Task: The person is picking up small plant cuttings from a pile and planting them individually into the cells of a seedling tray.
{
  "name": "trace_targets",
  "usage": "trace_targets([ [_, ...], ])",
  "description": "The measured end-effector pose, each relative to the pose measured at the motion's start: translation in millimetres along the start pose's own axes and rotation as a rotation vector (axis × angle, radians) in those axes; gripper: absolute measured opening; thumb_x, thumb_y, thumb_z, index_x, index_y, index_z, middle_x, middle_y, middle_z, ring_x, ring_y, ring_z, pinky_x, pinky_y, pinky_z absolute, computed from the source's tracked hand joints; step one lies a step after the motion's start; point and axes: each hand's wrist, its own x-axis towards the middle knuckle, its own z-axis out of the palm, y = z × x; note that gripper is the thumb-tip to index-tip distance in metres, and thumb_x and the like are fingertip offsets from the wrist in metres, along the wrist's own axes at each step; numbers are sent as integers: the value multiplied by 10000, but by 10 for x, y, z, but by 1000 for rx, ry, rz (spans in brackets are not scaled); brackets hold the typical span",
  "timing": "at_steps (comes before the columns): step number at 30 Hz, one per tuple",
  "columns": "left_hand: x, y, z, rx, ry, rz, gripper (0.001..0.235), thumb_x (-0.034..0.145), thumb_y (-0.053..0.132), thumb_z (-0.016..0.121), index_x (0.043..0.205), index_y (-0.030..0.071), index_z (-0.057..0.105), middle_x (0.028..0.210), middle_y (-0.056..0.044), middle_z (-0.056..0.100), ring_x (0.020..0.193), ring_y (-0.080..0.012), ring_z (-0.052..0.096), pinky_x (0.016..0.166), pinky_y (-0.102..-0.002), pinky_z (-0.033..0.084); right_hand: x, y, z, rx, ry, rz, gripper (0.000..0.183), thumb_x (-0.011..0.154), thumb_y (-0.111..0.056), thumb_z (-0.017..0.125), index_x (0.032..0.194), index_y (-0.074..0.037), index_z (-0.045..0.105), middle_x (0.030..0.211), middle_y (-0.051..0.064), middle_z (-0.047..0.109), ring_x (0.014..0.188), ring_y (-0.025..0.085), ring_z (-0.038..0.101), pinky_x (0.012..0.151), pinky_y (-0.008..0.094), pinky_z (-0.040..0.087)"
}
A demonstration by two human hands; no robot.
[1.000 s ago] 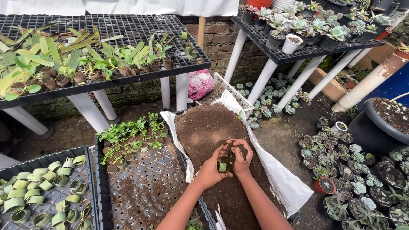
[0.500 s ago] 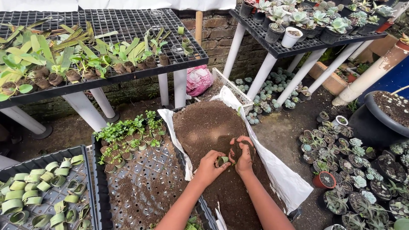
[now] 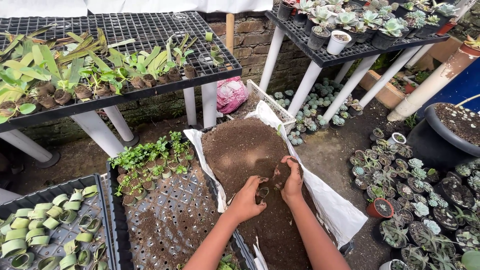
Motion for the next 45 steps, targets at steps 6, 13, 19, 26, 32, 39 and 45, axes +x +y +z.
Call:
trace_targets([
  [6, 124, -334, 251, -147, 64, 121, 428, 796, 71, 715, 1220, 35, 676, 1222, -98, 660, 788, -258, 705, 693, -381, 575, -188, -217, 156, 91, -80, 58, 222, 1067, -290, 382, 916, -150, 467, 597, 78, 426, 398, 176, 348, 375, 330, 288],
  [13, 58, -193, 218, 88, 185, 115, 310, 802, 269, 797, 1026, 72, 709, 1008, -59, 677, 794, -321, 720, 664, -460, 594, -285, -134, 229, 78, -140, 48, 250, 1085, -267, 353, 873, -161, 430, 616, 106, 447, 408, 195, 381, 387, 347, 317],
  [19, 151, -486, 363, 265, 267, -29, 283, 790, 358, 784, 999, 199, 676, 959, 71, 615, 908, -186, 706, 714, -357, 611, -289, -54, 311, 111, -132, 22, 262, 1070, -238, 383, 835, -134, 432, 618, 134, 480, 437, 222, 436, 419, 353, 354],
  [26, 78, -310, 236, 252, 178, -24, 398, 785, 203, 784, 1125, 150, 583, 1111, 10, 602, 1018, -270, 694, 796, -447, 615, -257, 85, 304, 164, -85, 84, 338, 1076, -274, 426, 760, -164, 379, 680, 138, 518, 532, 238, 476, 513, 381, 390],
  [32, 149, -531, 378, 230, 180, 58, 651, 822, 152, 797, 1378, 34, 479, 1383, -111, 552, 1144, -353, 640, 853, -548, 566, -290, -150, 450, 310, 58, 234, 383, 1017, -297, 497, 690, -143, 372, 696, 114, 555, 572, 238, 496, 552, 353, 443],
  [39, 117, -465, 341, 180, 197, 129, 415, 788, 35, 805, 1034, 153, 493, 1102, -32, 546, 818, -264, 622, 579, -407, 492, -324, -205, 444, 259, -41, 203, 299, 1015, -330, 501, 797, -129, 465, 824, 110, 574, 762, 284, 609, 674, 420, 512],
  [45, 117, -506, 384, 192, 217, 159, 411, 773, 31, 824, 1085, 118, 571, 1194, -68, 568, 904, -310, 674, 651, -468, 566, -362, -432, 400, -263, -113, 172, 154, 986, -255, 604, 1011, -109, 646, 1045, 63, 695, 995, 183, 680, 954, 335, 540],
])
